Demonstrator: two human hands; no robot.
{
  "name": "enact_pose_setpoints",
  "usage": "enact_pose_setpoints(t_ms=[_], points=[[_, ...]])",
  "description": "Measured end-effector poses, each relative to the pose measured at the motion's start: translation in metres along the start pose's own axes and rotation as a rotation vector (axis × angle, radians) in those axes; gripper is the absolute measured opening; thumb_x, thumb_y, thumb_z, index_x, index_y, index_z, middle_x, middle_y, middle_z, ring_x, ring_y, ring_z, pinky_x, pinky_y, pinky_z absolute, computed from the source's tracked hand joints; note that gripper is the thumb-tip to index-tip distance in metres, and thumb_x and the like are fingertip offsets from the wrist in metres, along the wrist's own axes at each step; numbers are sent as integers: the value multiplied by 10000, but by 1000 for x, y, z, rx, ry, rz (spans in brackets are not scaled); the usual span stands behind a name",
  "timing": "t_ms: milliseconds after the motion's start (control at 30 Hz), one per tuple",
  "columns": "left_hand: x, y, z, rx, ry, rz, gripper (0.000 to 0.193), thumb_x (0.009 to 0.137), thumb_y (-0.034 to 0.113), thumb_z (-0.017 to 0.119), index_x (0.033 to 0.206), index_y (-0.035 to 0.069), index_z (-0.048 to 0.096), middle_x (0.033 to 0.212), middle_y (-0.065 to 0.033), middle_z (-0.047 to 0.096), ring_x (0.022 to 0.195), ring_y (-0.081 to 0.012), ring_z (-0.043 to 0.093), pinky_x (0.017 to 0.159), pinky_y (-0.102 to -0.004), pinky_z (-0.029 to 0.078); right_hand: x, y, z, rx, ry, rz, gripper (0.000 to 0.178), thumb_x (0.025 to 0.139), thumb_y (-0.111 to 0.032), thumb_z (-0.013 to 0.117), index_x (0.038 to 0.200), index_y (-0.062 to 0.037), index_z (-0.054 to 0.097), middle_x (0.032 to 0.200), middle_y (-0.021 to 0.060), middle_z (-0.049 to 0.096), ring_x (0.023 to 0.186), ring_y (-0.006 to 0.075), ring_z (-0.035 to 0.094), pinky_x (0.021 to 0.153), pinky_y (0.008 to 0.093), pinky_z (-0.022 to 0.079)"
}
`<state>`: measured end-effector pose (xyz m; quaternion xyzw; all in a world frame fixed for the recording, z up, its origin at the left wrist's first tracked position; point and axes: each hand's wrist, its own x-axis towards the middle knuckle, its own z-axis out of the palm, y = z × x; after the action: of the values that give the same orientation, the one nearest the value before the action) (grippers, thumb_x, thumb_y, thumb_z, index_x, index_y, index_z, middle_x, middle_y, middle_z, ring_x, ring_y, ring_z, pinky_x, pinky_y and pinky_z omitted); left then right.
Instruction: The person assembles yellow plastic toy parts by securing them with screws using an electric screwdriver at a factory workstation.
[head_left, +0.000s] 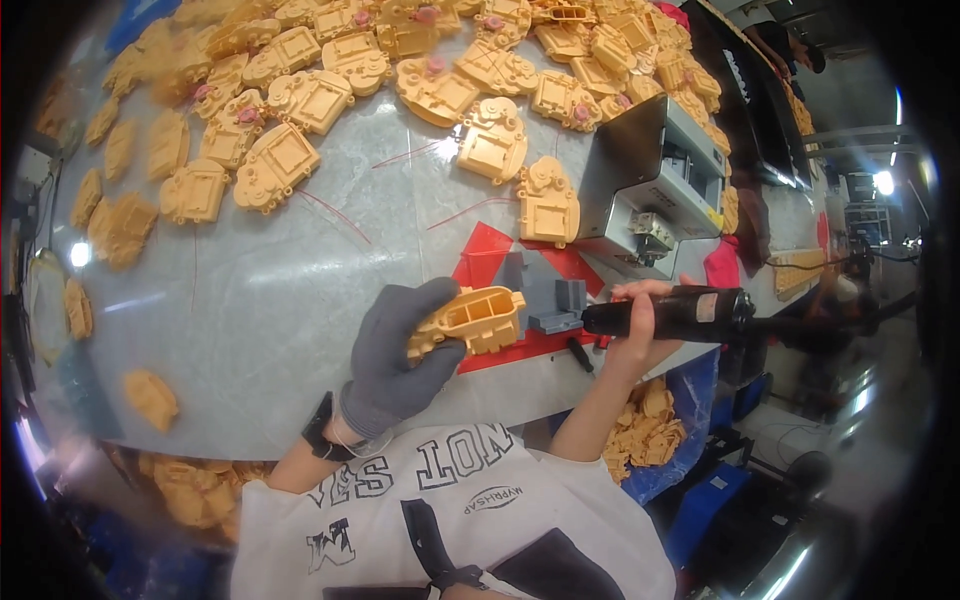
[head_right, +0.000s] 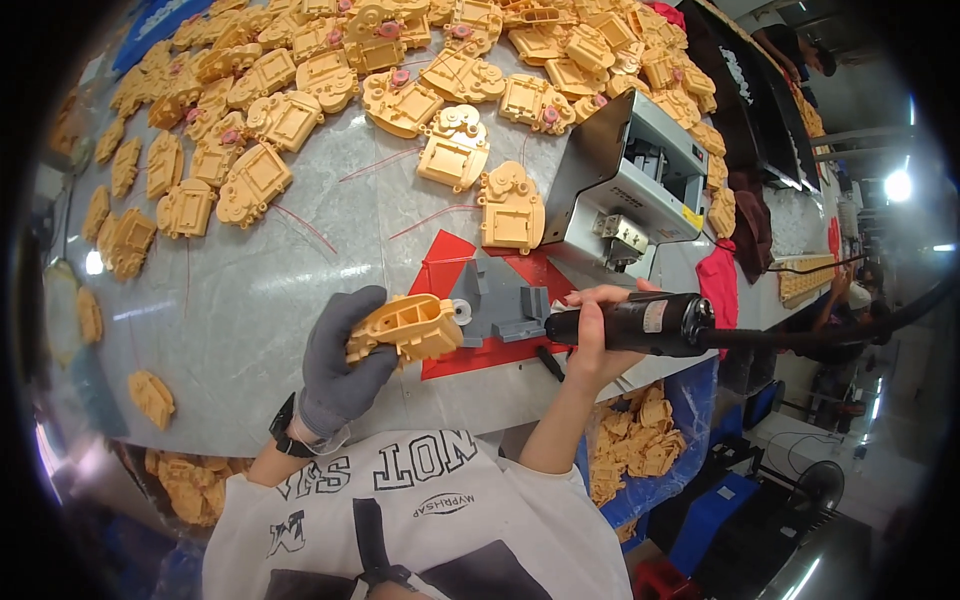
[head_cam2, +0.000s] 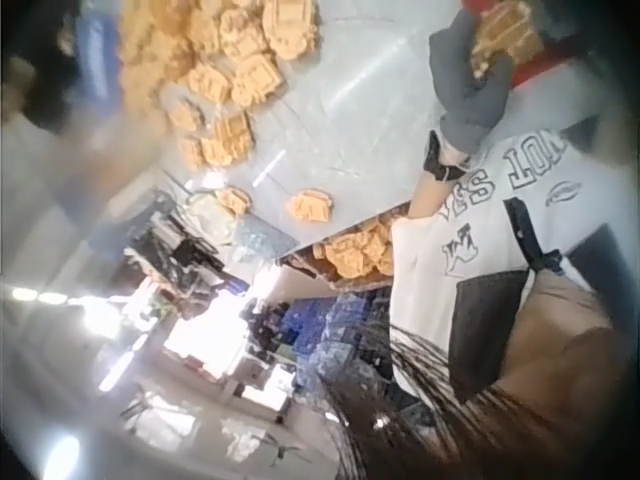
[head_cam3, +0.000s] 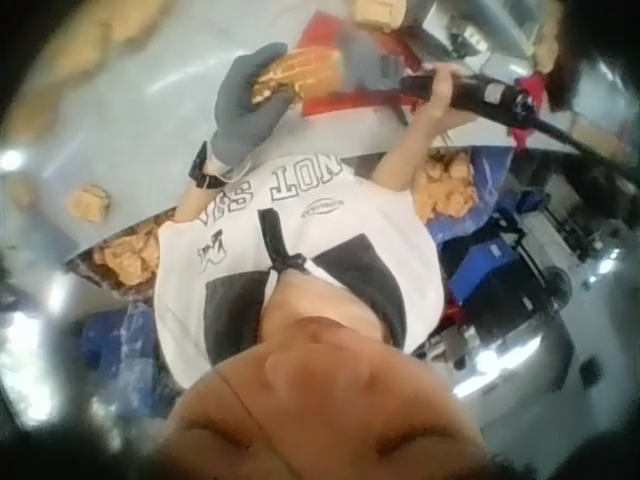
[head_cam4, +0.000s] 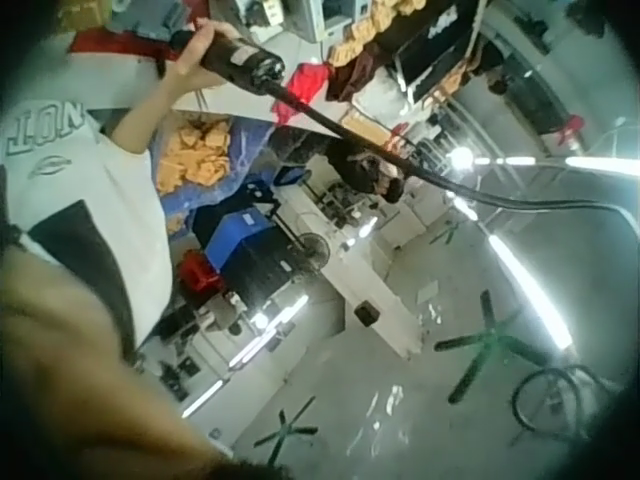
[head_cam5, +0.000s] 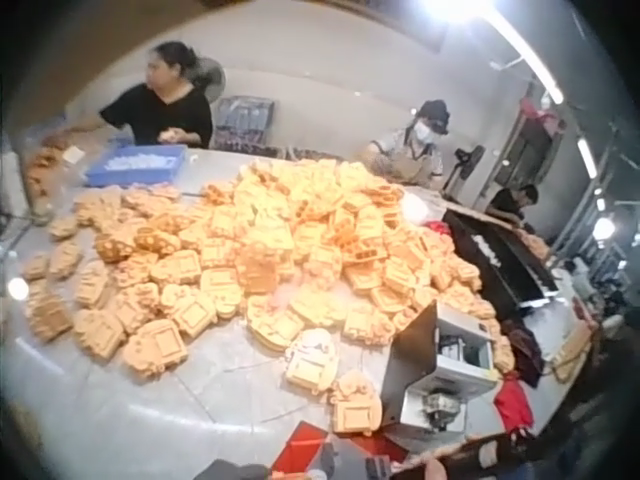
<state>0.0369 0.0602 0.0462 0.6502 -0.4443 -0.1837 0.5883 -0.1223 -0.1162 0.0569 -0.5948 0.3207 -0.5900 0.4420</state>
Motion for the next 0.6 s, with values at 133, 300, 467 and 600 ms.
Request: enact_pose_setpoints(t_ms=[133,300,467,600], points=[[19,4,29,-268,0,-289,395,758,81,603,1133,6,503,990,-149,550,945,-308,550,830,-347,440,4,-17,-3,168,91,-126,490,740,-71,545,1166,-19,310,667,96,514,489,174,499,535,343,464],[45,-12,70,138,-15,-113,379,744,136,578,1110,52,526,1070,-158,499,952,-282,529,859,-351,417,7,-62,-1,450,-82,-374,585,794,-233,554,1285,-83,272,702,70,466,496,167,480,544,341,430],[42,-16,80,-34,-122,-146,321,750,102,563,1067,56,549,1064,-146,518,939,-267,544,801,-344,450,9,-55,5,354,-100,-308,466,818,-224,506,1233,-59,374,714,64,450,547,159,457,570,329,387],[40,-10,97,19,-22,-53,312,755,62,550,1066,63,550,1058,-146,525,955,-279,530,816,-348,438,8,-53,-1,408,-80,-226,463,809,-199,494,1234,-58,375,711,66,451,541,165,460,571,341,394]])
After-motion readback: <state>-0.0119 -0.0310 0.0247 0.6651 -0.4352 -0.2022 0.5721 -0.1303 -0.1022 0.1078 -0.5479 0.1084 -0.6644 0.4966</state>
